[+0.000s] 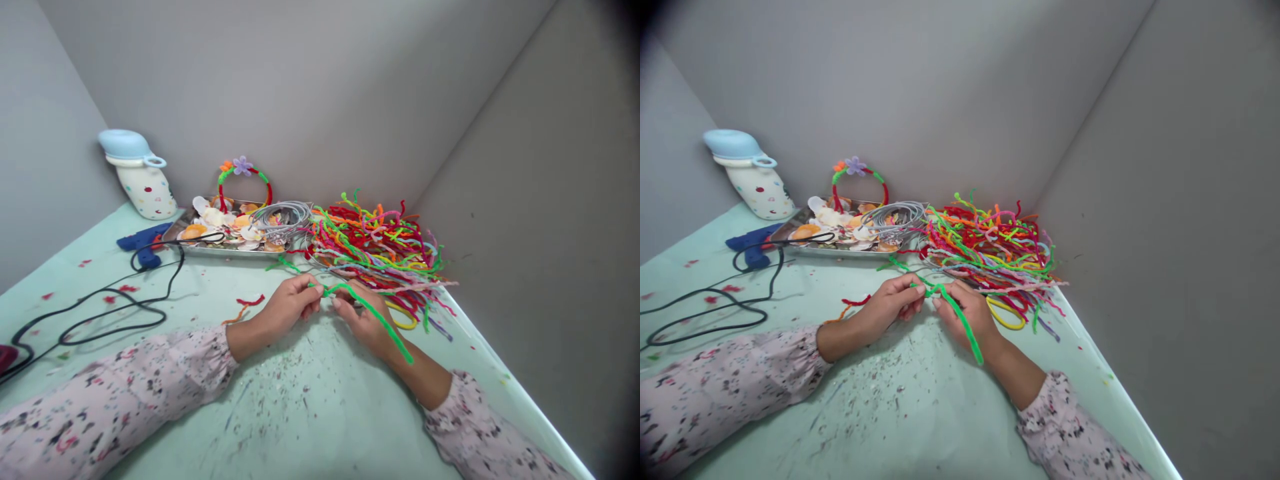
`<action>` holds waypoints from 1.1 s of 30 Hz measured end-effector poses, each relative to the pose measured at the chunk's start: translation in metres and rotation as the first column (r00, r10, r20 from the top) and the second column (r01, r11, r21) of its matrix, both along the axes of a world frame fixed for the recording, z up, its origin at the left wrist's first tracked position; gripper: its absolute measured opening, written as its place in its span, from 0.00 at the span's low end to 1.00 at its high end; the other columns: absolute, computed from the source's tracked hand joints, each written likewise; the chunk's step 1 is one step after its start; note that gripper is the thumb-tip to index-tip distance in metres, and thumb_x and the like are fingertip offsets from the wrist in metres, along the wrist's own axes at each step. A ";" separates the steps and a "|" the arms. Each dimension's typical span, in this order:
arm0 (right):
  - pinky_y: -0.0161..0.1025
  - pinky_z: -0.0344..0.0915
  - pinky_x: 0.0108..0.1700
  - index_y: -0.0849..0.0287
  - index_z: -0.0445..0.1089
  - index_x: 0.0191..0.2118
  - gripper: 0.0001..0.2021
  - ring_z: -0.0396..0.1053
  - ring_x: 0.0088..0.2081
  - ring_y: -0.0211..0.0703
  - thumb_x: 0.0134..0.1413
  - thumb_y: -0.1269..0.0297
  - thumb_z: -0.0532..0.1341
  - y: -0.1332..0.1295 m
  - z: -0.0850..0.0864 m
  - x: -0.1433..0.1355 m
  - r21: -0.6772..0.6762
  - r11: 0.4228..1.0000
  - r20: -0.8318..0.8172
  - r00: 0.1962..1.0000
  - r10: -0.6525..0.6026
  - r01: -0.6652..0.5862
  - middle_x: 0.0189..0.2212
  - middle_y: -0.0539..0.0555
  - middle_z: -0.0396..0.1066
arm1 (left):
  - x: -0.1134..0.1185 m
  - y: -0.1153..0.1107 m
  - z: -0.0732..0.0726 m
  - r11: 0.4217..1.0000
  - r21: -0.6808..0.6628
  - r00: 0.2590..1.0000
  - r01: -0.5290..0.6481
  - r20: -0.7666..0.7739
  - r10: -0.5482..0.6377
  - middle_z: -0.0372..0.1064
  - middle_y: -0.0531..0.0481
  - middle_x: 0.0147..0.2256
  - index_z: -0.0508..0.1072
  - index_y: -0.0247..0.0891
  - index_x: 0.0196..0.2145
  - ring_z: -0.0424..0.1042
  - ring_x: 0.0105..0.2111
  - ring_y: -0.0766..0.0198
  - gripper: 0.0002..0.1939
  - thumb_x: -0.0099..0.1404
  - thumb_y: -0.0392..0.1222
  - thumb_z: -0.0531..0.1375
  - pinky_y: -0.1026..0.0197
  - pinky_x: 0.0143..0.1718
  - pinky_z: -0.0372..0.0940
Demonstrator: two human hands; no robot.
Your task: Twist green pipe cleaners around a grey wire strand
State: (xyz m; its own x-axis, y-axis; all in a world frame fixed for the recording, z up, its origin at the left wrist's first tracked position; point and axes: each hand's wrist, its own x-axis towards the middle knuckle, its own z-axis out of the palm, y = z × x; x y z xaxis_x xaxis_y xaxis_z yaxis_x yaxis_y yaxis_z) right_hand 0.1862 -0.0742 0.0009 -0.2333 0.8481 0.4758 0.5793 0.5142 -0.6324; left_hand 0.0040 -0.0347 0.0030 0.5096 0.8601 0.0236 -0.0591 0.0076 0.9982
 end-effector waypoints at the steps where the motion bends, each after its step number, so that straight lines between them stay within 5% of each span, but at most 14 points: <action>1: 0.36 0.59 0.33 0.57 0.68 0.34 0.05 0.61 0.30 0.39 0.58 0.63 0.56 0.000 0.000 0.000 -0.001 1.000 -0.004 1.000 0.004 -0.004 0.26 0.49 0.61 | 0.000 0.000 0.000 1.000 0.000 1.000 0.001 -0.004 -0.001 0.61 0.56 0.20 0.63 0.36 0.24 0.56 0.17 0.72 0.12 0.61 0.46 0.57 0.66 0.19 0.50; 33: 0.39 0.66 0.39 0.54 0.72 0.41 0.09 0.69 0.36 0.41 0.57 0.70 0.58 0.000 -0.002 -0.003 0.149 0.989 -0.027 1.000 -0.003 0.007 0.34 0.53 0.72 | 0.002 0.000 0.000 0.999 -0.033 1.000 -0.017 -0.012 0.016 0.62 0.56 0.19 0.64 0.36 0.24 0.57 0.15 0.73 0.13 0.62 0.46 0.56 0.67 0.17 0.49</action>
